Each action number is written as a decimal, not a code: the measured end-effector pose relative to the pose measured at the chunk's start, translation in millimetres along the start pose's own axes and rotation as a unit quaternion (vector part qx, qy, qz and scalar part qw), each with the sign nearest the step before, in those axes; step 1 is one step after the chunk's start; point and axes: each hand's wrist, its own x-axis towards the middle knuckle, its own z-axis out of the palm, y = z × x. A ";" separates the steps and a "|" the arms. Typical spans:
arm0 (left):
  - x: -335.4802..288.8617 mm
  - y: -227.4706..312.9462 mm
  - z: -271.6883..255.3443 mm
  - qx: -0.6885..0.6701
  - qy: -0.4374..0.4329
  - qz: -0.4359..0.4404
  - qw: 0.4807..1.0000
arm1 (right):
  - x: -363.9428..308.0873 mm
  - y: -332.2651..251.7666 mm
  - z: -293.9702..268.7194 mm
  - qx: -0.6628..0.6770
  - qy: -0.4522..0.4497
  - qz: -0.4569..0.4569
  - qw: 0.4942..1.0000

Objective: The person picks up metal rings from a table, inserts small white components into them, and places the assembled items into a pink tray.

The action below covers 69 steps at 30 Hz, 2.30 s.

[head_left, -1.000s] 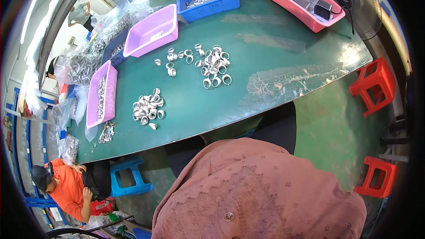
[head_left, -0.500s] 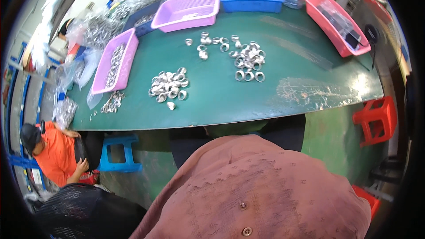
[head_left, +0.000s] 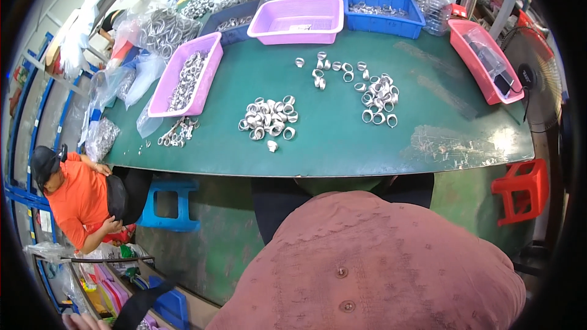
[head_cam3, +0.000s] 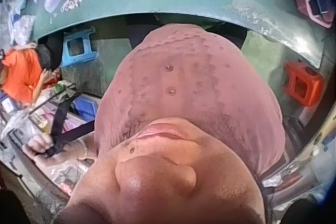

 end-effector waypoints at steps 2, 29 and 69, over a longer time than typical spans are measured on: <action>-12.5 -11.0 -5.9 0.000 0.012 -0.046 0.999 | -10.3 15.8 -0.7 0.047 0.015 -0.065 0.997; -96.5 -307.9 133.4 0.057 -0.221 -0.461 0.858 | -10.5 -318.4 193.3 0.164 -0.170 -0.445 0.864; -117.9 -308.7 201.5 -0.095 -0.479 -0.578 0.653 | 34.4 -334.1 228.3 0.117 -0.190 -0.495 0.840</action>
